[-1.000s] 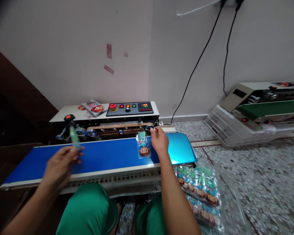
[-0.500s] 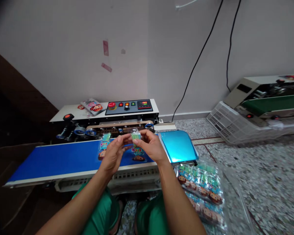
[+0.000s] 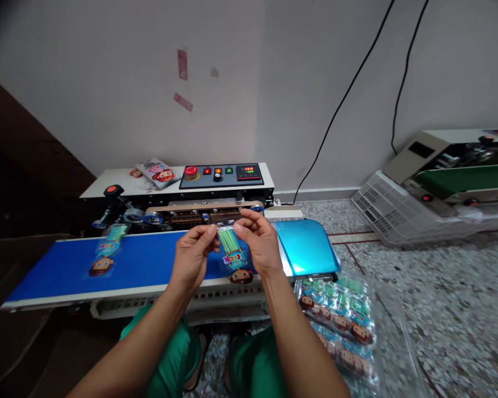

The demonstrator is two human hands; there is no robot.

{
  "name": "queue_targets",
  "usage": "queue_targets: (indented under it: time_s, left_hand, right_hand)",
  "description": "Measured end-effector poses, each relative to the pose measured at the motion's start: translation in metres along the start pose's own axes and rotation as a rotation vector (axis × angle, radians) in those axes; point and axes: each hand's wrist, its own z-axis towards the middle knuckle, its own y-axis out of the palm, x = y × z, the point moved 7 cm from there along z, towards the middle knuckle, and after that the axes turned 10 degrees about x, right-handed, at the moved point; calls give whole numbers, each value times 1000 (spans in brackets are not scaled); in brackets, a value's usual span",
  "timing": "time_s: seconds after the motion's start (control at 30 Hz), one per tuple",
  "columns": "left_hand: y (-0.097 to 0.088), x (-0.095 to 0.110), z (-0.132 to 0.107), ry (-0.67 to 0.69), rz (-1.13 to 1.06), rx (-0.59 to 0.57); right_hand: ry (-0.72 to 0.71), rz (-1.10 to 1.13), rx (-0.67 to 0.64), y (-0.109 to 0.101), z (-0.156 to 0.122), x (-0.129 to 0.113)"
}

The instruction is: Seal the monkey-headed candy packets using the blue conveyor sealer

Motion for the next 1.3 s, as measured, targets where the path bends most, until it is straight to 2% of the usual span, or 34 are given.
queue_targets:
  time_s: [0.17,0.33,0.43,0.53,0.6,0.7,0.83,0.93,1.0,1.1,1.2,1.3]
  left_hand:
    - [1,0,-1,57,19,-30]
    - [2,-6,-1,21,-32,-19]
    - [-2,-8,2,17,-65,24]
    - [-8,-6,6,67,-28,74]
    - [-9,-4,5,104,18,88]
    - [-7,-3,2,133,103,60]
    - [-6,-5,1,100,158,29]
    - [-12,-7,5,58,145,54]
    - [-14,-9,7,37,131,65]
    - [-14,-10,7,16,129,66]
    - [-13,-12,6,5,139,48]
    - [-12,-15,5,9,153,34]
  right_hand:
    - [43,-38,9,0,-2,11]
    - [68,-77,16,-2,-2,12]
    - [149,-137,-118,2,-7,13]
    - [167,-177,-276,11,-14,13]
    - [127,-227,-286,12,-14,12]
    - [19,-315,-166,-4,-2,5]
    - [-143,-427,107,-59,23,-15]
    - [-202,-759,304,-102,36,-21]
    - [-226,-1029,387,-117,41,-20]
    - [-250,-1247,414,-115,46,-13]
    - [-239,-1292,386,-99,53,-2]
    - [-261,-1294,297,-78,59,8]
